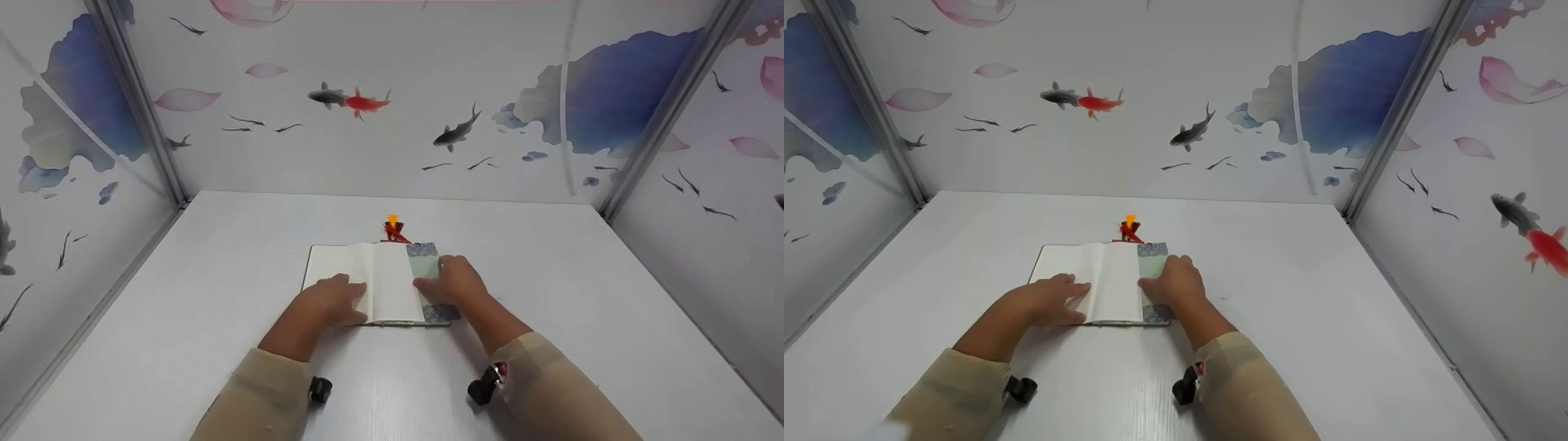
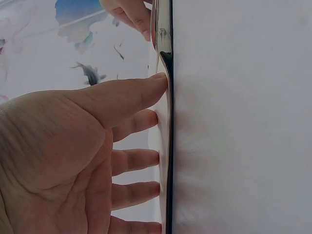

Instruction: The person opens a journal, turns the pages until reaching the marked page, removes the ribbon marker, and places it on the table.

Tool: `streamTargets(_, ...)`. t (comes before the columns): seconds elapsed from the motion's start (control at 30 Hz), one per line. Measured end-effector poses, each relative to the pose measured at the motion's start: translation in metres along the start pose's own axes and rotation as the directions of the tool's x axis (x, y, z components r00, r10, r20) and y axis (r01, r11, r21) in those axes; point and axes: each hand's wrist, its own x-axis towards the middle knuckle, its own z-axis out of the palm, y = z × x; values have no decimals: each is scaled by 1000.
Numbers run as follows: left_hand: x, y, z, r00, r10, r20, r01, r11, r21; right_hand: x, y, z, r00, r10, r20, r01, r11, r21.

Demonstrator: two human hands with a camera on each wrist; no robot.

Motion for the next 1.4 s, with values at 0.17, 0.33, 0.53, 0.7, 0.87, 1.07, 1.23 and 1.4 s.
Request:
streamTargets(0.17,0,-1,0,1000,8,4,-8,1000,2,1,7,-9,1000,9,-6,-8,992,128)
streamTargets(0.33,0,-1,1,1000,8,4,-8,1000,-7,4,12,-18,1000,22,21,-26,975,223)
streamTargets(0.53,-1,-1,-1,1000,5,1,-5,1000,-10,9,16,-22,998,45,48,-58,947,317)
streamTargets(0.7,-2,0,-1,1000,9,3,-9,1000,4,11,19,-25,996,85,42,-94,917,388)
streamTargets(0.87,-5,1,-1,1000,12,2,-12,1000,0,14,28,-32,992,126,21,-122,890,439)
streamTargets(1.07,-4,1,0,1000,28,-1,-28,1000,1,20,47,-41,990,143,4,-129,879,459)
streamTargets(1.23,-1,-1,2,1000,24,-2,-24,1000,6,26,61,-47,986,167,-1,-148,880,451)
streamTargets(1.4,-1,-2,1,1000,19,-9,-19,1000,-2,32,70,-48,985,173,4,-159,897,413)
